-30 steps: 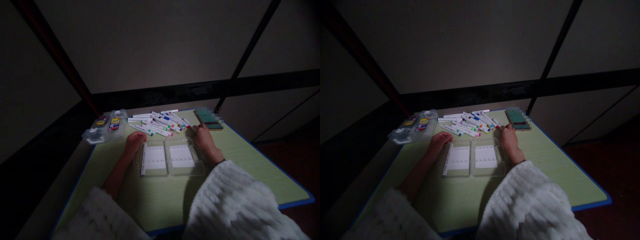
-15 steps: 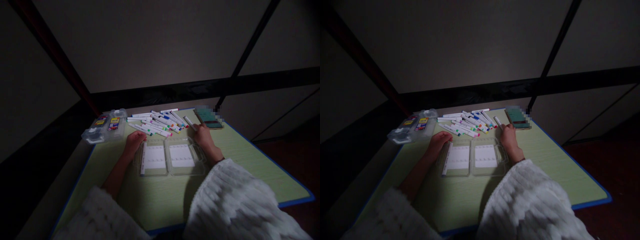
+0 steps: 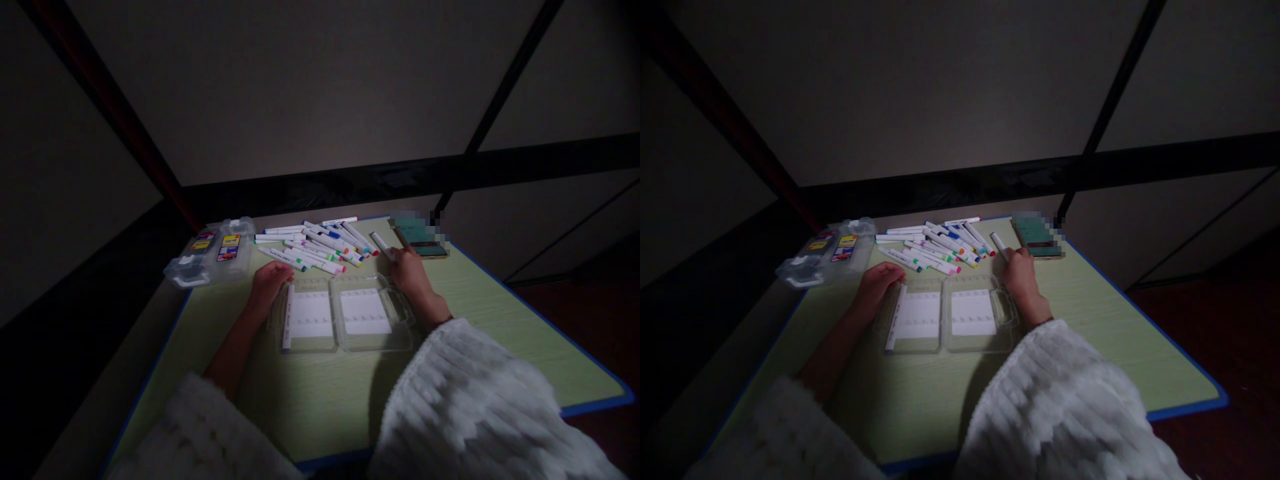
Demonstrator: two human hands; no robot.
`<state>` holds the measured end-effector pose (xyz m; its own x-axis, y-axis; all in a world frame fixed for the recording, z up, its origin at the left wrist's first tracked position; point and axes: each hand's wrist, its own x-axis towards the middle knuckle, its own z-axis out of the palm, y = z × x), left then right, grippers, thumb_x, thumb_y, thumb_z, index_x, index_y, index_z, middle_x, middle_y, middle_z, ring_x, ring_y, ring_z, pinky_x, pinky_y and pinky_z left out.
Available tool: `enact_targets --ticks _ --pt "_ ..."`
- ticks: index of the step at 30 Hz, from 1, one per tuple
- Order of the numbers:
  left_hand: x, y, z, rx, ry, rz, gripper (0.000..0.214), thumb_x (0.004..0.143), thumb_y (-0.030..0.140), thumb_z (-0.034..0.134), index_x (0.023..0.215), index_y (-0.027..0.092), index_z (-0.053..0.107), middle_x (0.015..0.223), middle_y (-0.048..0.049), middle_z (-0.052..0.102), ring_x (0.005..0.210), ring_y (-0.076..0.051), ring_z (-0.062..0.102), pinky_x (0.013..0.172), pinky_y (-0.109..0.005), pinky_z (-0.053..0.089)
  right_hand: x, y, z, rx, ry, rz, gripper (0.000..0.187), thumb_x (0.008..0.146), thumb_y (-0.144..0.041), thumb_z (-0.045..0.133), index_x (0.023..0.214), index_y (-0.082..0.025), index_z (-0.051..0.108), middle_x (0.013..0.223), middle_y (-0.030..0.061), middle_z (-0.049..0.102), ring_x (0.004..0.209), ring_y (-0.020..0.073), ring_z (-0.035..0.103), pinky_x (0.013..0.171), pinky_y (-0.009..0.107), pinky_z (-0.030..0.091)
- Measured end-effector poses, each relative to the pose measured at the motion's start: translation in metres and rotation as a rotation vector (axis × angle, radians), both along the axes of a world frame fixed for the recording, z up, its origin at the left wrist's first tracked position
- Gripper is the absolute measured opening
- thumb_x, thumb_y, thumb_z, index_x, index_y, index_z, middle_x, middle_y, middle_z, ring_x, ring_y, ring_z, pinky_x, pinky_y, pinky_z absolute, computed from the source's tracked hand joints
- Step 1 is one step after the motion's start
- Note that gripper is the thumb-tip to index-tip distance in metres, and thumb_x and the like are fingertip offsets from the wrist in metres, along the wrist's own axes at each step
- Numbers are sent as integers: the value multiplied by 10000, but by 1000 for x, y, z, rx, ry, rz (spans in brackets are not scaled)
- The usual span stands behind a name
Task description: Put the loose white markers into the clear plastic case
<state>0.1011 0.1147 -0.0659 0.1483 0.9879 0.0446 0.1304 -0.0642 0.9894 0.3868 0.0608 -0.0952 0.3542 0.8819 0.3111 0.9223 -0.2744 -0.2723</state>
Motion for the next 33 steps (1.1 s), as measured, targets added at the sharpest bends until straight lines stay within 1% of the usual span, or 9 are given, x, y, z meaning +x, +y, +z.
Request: enact_targets --ticks 6,9,11,14,18,22,24,27,33 --pt "0 -1 2 11 39 7 190 581 333 610 620 151 572 550 13 593 501 -89 484 511 -206 336 -3 -2 4 42 -1 6 362 701 -33 378 968 -59 622 855 153 581 840 223 510 753 292 367" --pt "0 -2 3 37 60 -1 183 592 325 594 626 147 565 551 22 586 512 -88 492 523 -203 353 -9 -4 9 147 10 27 382 691 -49 392 1005 -53 609 893 154 568 889 245 496 789 325 374" --pt "1 -1 3 59 65 -10 172 592 312 587 626 146 557 548 28 580 517 -88 500 529 -204 366 -16 -5 14 265 30 92 392 708 -77 406 1054 -48 587 953 159 554 907 248 490 816 340 375" --pt "2 2 1 102 81 -27 146 590 287 576 617 147 544 549 33 574 531 -91 513 550 -209 389 -31 -8 26 329 52 247 339 749 -114 417 1040 -75 585 969 141 555 915 240 494 824 334 386" --pt "3 8 -4 164 135 -43 115 601 261 556 623 151 532 571 27 571 567 -105 534 576 -222 417 -57 -16 41 215 24 492 276 793 -130 415 1019 -127 573 933 101 575 856 205 521 762 297 408" --pt "3 9 -8 302 309 -34 95 641 228 525 684 147 551 703 -13 597 658 -136 562 599 -251 447 -74 -24 49 51 -83 625 243 814 -125 407 983 -129 581 914 95 591 876 200 526 752 278 392" --pt "3 9 -9 428 417 -43 122 646 180 514 744 143 574 808 -38 604 759 -156 571 668 -277 467 -78 -26 49 -8 -120 662 239 818 -124 408 984 -129 580 911 90 596 875 195 532 747 268 387" --pt "3 8 -12 607 556 -107 227 652 131 518 865 138 597 973 -69 595 949 -183 543 867 -333 436 -79 -26 48 -42 -148 687 233 829 -131 408 989 -122 577 920 91 599 879 191 538 757 261 382" --pt "1 7 -21 721 821 -185 345 720 161 525 1060 124 571 1238 -106 499 1131 -237 440 995 -402 343 -78 -24 46 -13 -158 716 232 827 -131 425 1004 -116 574 918 92 607 891 200 538 804 277 371"
